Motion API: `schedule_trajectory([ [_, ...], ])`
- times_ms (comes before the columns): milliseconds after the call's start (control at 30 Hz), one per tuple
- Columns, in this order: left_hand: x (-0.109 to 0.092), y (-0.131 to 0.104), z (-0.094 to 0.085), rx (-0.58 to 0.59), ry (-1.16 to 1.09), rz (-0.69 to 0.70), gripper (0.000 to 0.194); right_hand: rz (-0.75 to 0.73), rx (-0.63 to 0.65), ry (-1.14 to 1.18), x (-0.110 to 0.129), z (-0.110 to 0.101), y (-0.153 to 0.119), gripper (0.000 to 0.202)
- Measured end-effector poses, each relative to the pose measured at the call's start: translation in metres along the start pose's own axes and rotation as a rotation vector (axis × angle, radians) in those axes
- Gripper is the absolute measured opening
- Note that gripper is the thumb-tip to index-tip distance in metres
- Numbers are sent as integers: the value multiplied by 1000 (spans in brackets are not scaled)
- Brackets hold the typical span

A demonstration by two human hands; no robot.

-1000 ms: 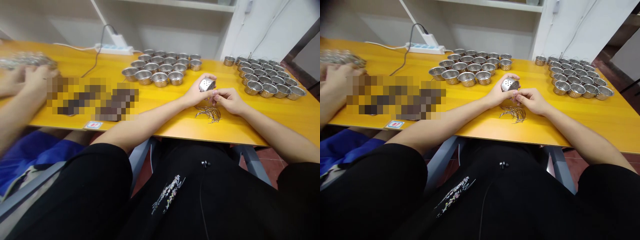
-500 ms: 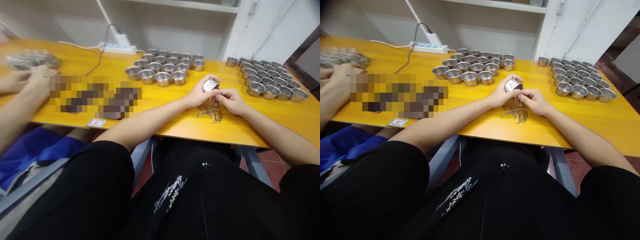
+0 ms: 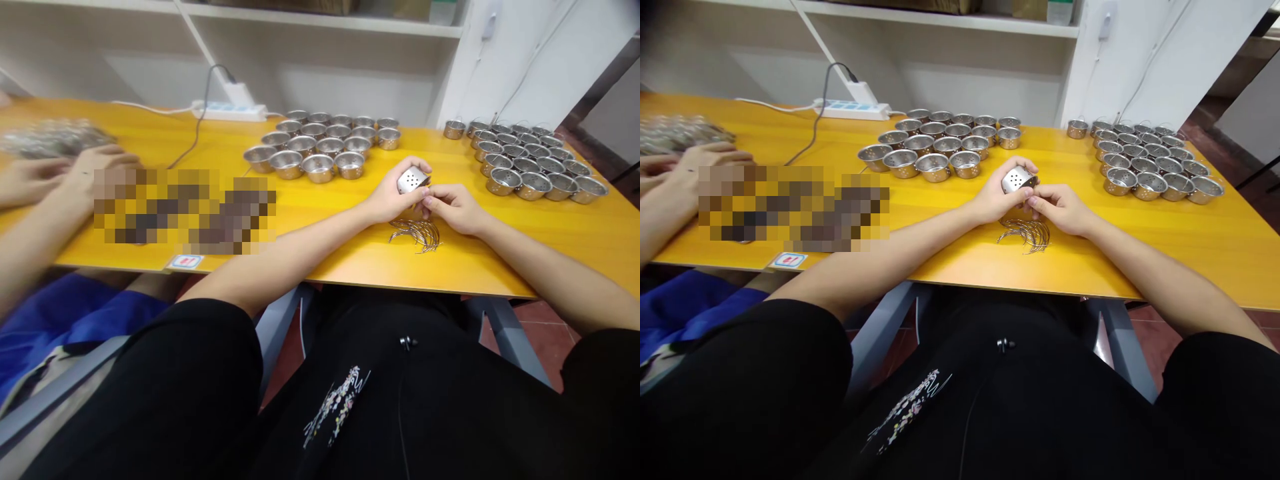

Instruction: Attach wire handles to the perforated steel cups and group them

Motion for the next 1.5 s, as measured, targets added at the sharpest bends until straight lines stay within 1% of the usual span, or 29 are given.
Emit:
schedule_trajectory([
  [100,3,-2,-3,23,-5,40,80,-3,13,-9,2,0,0,78],
  [233,6,-3,-6,10,-3,58,78,2,32,-11,3,0,0,80],
  [333,7,-3,-7,22,19,71,76,1,37,-12,1,-1,0,79],
  [467,5,-3,-7,44,41,86,73,-5,38,-12,-3,-1,-1,77],
  [667,-2,-4,-5,28,134,103,72,13,49,-37,-7,-1,-2,80],
  [900,-10,-5,-2,64,59,37,75,1,51,-40,-7,1,-1,80],
  [1000,-14,-5,0,43,60,27,76,12,56,-35,-5,1,0,79],
  [1167,-18,-5,3,-12,72,-51,86,16,62,-68,-4,1,0,80],
  [1267,-20,-4,5,-31,77,-72,90,4,63,-89,-5,1,0,81],
  [1500,-23,-5,2,-57,86,-79,88,28,74,-80,-2,1,0,80],
])
Point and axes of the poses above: each hand's wrist, its own y-axis towards the middle knuckle, its own z-axis out of the palm, x = y × z, the point moved 1 cm from there along y, towards the middle knuckle, and after that the axes turned 7 degrees about -y, right-handed, at the moved point
